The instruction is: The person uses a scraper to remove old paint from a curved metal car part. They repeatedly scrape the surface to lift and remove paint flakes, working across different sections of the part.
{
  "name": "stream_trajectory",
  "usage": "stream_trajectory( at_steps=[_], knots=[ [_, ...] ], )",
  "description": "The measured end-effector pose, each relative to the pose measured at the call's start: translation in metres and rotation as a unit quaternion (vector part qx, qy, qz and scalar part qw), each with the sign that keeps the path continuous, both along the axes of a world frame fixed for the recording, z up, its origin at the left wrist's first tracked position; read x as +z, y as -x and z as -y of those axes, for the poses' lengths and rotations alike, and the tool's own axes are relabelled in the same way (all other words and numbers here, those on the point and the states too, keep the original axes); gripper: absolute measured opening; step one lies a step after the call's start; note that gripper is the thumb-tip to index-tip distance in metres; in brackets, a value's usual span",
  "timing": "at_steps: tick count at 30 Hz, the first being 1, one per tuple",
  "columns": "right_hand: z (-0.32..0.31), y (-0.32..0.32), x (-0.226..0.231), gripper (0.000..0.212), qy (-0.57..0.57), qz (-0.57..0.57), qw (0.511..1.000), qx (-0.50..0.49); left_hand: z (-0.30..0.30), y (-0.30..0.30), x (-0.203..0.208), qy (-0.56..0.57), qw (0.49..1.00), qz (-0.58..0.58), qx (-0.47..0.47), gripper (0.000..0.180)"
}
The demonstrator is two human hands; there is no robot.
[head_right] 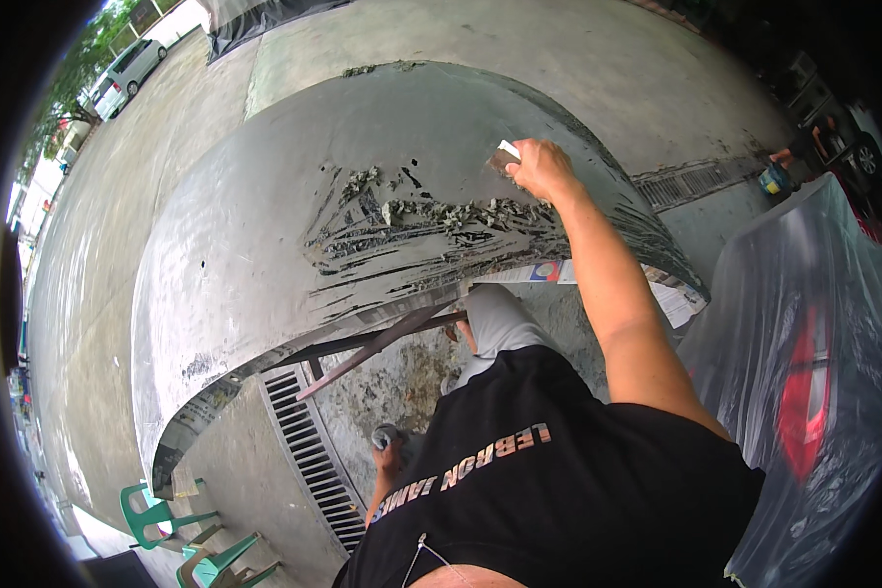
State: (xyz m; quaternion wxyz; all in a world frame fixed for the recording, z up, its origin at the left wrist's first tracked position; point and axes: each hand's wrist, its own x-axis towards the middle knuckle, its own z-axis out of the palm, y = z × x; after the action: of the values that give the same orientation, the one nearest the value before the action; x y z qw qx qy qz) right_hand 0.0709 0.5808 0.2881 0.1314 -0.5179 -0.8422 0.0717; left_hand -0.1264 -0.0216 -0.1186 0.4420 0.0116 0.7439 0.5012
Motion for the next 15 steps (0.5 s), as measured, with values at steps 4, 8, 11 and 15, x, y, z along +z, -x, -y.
stream_trajectory(
  at_steps=[4,8,11,15],
  knots=[
    [0.002,0.004,0.007,0.044,0.029,0.015,0.999,-0.001,-0.007,0.005,0.004,-0.011,0.999,-0.016,0.043,0.054],
    [0.000,0.005,0.007,0.038,0.039,0.026,0.999,0.005,0.019,0.013,-0.055,0.094,0.990,-0.095,0.050,0.058],
    [-0.002,0.002,0.006,0.037,0.009,0.011,1.000,0.001,0.011,0.003,-0.052,-0.019,0.997,-0.037,0.066,0.065],
    [-0.005,0.002,0.001,0.041,0.015,0.025,1.000,0.005,0.039,-0.005,-0.079,0.014,0.999,-0.025,0.039,0.068]
  ],
)
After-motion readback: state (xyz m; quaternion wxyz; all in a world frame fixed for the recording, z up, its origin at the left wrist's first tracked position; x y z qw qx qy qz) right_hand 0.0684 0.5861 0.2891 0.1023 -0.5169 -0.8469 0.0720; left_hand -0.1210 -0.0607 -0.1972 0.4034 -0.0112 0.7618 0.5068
